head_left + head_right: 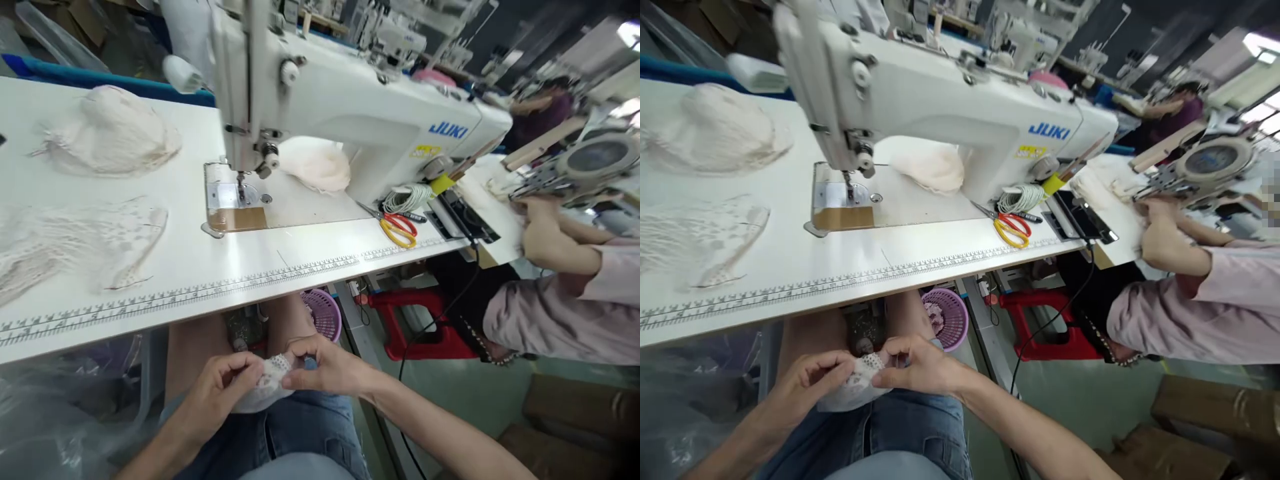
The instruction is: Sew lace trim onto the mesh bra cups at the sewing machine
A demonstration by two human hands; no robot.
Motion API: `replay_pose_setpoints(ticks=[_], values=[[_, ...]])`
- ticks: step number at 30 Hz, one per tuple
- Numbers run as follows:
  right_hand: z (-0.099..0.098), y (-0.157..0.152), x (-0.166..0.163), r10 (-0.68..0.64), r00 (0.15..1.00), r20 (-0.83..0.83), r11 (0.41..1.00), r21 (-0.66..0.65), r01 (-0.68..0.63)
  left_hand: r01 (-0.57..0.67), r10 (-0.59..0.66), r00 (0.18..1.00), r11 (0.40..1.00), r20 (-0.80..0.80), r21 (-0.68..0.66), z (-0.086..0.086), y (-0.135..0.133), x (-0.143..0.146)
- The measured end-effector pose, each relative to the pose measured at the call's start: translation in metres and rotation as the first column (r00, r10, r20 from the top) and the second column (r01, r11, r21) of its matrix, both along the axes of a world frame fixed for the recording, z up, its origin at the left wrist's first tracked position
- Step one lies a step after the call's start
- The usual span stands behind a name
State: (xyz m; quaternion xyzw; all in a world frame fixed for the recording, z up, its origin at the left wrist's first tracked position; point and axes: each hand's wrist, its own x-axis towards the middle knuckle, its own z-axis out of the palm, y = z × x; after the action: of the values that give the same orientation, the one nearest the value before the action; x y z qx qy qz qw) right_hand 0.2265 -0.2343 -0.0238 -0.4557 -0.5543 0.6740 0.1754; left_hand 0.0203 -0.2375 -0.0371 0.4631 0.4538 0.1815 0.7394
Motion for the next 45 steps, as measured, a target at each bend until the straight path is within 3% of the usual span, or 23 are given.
replay_pose_setpoints(ticks=[4, 8, 13, 17, 27, 31, 34, 38, 41, 43, 45], values=[[0.012, 0.002, -0.018, 0.032, 0.997, 0.067, 0.999, 0.027, -0.034, -0.025, 0.025, 0.995, 1.000, 0.102, -0.004, -0.001, -0.002, -0.014], [0.014, 0.000, -0.025, 0.025, 0.998, 0.059, 0.999, 0.044, -0.027, -0.043, 0.041, 0.996, 0.999, 0.075, 0.021, -0.001, 0.001, -0.019], [0.012, -0.002, -0.024, 0.001, 0.999, 0.033, 0.999, -0.040, 0.000, -0.046, 0.043, 0.997, 0.998, 0.061, 0.042, 0.001, 0.008, -0.022], [0.011, 0.003, -0.022, 0.015, 1.000, -0.014, 0.995, -0.101, -0.016, -0.019, 0.011, 0.996, 0.996, 0.084, 0.089, 0.005, 0.014, -0.019], [0.010, 0.015, -0.011, -0.064, 0.992, -0.110, 0.996, -0.067, 0.057, -0.080, 0.072, 0.993, 0.993, 0.091, 0.090, 0.011, 0.019, 0.002], [0.015, 0.020, -0.007, -0.074, 0.987, -0.142, 0.997, 0.008, 0.076, -0.113, 0.114, 0.993, 0.987, -0.004, 0.112, 0.021, 0.022, 0.006], [0.025, 0.029, -0.011, -0.055, 0.980, -0.189, 0.996, 0.060, 0.068, -0.108, 0.126, 0.988, 0.977, -0.089, 0.187, 0.040, 0.028, 0.002], [0.042, 0.051, -0.021, 0.023, 0.978, -0.205, 0.985, 0.172, 0.013, 0.028, 0.068, 0.956, 0.948, -0.287, 0.317, 0.077, 0.059, -0.012], [0.048, 0.079, -0.024, 0.079, 0.991, -0.108, 0.947, 0.318, -0.041, 0.171, 0.003, 0.922, 0.894, -0.388, 0.413, 0.094, 0.108, -0.018], [0.048, 0.101, -0.021, 0.100, 0.993, 0.060, 0.881, 0.459, -0.116, 0.229, -0.021, 0.899, 0.874, -0.438, 0.428, 0.092, 0.146, -0.019], [0.045, 0.123, -0.014, 0.000, 0.967, 0.253, 0.744, 0.647, -0.169, 0.261, -0.027, 0.884, 0.857, -0.467, 0.444, 0.084, 0.180, -0.016]])
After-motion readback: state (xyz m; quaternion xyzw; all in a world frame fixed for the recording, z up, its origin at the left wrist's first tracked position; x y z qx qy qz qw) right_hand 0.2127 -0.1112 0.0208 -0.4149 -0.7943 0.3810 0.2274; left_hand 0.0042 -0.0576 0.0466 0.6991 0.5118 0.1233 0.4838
